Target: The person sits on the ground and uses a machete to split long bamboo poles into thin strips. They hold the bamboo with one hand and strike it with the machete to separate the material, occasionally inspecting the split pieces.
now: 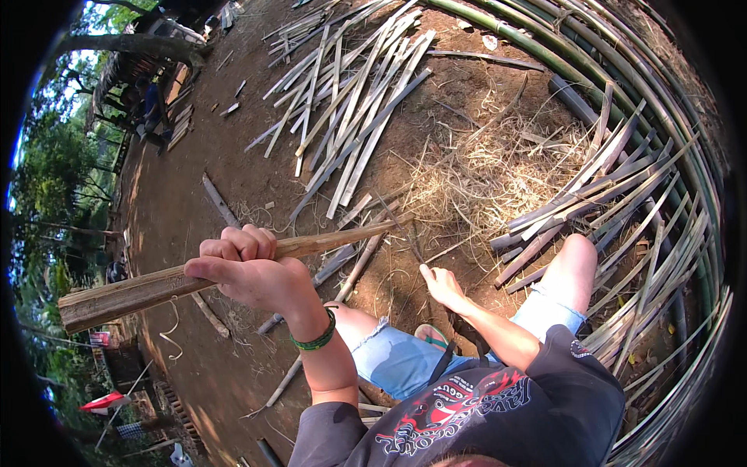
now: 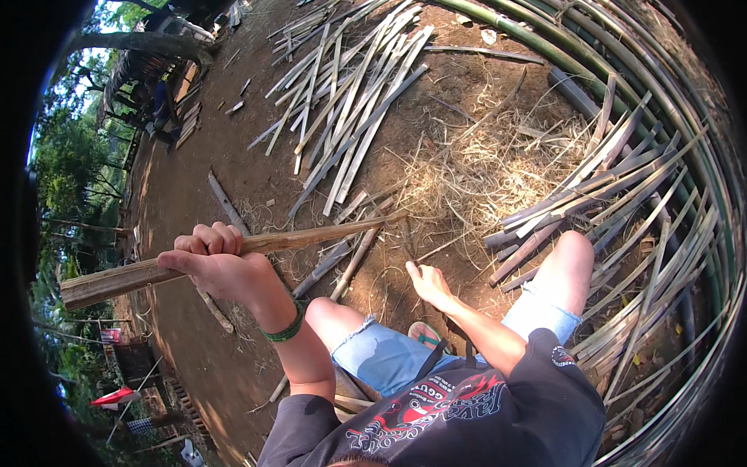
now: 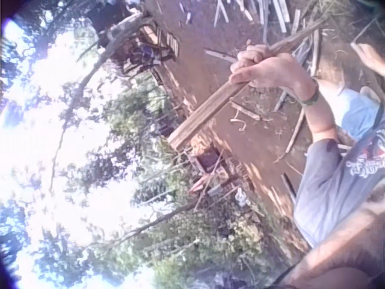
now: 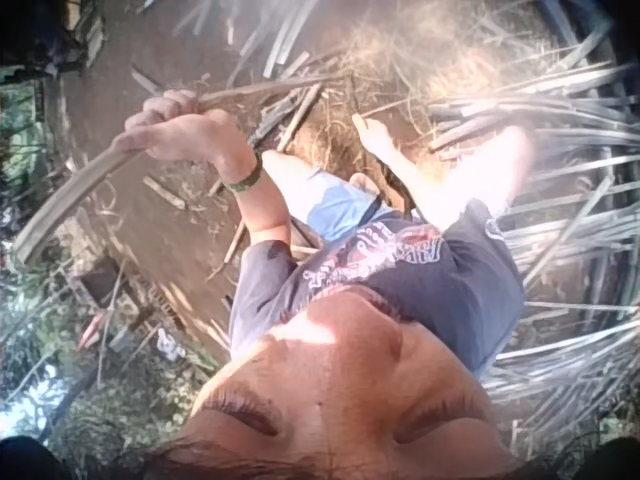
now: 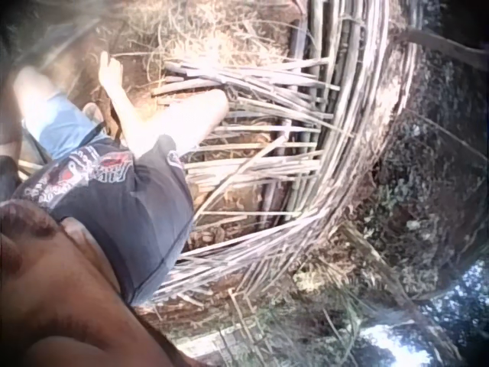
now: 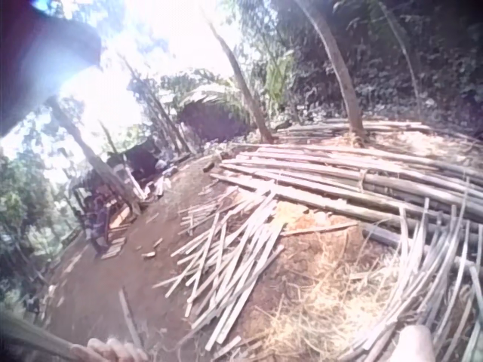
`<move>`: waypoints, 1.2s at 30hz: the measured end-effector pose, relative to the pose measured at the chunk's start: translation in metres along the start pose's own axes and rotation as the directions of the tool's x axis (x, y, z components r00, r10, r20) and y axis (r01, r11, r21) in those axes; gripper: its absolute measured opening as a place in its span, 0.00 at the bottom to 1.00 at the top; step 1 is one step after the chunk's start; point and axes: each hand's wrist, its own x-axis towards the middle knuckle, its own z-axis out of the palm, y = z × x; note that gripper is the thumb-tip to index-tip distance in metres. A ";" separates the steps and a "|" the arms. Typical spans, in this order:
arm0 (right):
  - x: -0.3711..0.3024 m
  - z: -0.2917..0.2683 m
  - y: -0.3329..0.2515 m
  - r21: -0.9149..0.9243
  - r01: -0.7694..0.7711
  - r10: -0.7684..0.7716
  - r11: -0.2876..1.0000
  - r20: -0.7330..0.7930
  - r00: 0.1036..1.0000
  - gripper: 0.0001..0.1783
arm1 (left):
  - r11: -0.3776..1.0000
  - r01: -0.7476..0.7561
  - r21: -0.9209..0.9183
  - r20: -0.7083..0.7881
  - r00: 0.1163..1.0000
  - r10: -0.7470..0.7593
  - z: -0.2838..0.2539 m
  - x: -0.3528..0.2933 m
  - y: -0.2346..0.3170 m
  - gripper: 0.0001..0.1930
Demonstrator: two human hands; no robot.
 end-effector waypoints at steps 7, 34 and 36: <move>0.029 -0.002 0.030 -0.035 -0.128 0.124 0.991 -0.099 0.987 0.36 | 0.997 0.042 0.063 -0.124 0.992 -0.034 0.011 0.010 0.003 0.29; -0.003 -0.010 -0.050 0.042 0.086 -0.084 0.995 -0.064 0.994 0.37 | 0.976 0.103 -0.190 0.025 0.995 -0.100 -0.014 0.054 -0.026 0.38; -0.029 -0.022 -0.101 0.178 0.193 -0.192 0.965 -0.025 0.981 0.34 | 0.944 0.200 -0.260 0.280 0.952 -0.125 -0.016 0.060 -0.031 0.40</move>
